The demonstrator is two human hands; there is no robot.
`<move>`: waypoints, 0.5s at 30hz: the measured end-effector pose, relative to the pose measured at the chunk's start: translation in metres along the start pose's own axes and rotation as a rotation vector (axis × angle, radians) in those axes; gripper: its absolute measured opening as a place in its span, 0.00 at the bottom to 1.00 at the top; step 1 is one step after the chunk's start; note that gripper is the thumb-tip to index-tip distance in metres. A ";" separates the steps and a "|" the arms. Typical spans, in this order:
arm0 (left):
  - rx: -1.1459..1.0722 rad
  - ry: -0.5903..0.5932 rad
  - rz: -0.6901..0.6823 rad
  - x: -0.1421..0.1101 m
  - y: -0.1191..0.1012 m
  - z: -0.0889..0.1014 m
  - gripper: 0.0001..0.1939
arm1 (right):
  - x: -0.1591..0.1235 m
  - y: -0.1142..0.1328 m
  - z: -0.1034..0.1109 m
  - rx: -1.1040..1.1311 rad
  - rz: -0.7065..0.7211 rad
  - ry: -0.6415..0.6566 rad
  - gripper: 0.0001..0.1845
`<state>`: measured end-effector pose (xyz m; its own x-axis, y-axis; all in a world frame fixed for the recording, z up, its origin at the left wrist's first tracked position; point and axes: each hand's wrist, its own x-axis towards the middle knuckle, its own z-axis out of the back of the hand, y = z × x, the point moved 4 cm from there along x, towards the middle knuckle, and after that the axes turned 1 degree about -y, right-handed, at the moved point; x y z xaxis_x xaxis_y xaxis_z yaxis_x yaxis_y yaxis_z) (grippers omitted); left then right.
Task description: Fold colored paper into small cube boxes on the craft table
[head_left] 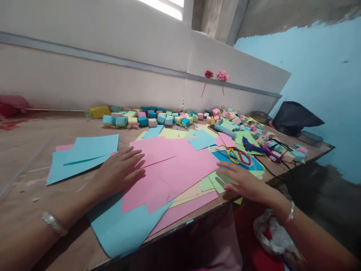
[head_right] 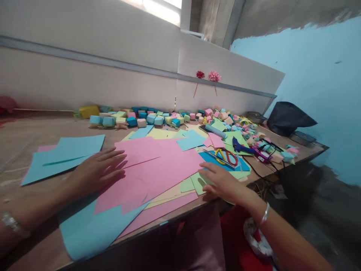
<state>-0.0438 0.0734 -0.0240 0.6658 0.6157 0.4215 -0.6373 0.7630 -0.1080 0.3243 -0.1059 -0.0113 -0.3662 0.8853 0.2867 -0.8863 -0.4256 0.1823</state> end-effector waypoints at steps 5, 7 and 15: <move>-0.014 0.091 0.000 0.001 0.010 -0.011 0.24 | -0.046 0.016 -0.017 -0.058 -0.062 -0.055 0.23; -0.026 0.083 0.011 0.002 0.008 -0.008 0.24 | -0.050 0.016 -0.020 -0.045 -0.092 -0.084 0.23; -0.079 0.147 0.049 0.000 -0.012 0.003 0.20 | -0.026 0.026 -0.001 -0.090 0.005 -0.138 0.20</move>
<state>-0.0375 0.0639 -0.0195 0.6876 0.6705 0.2787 -0.6420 0.7407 -0.1981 0.3106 -0.1397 -0.0148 -0.3339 0.8465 0.4146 -0.9086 -0.4061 0.0974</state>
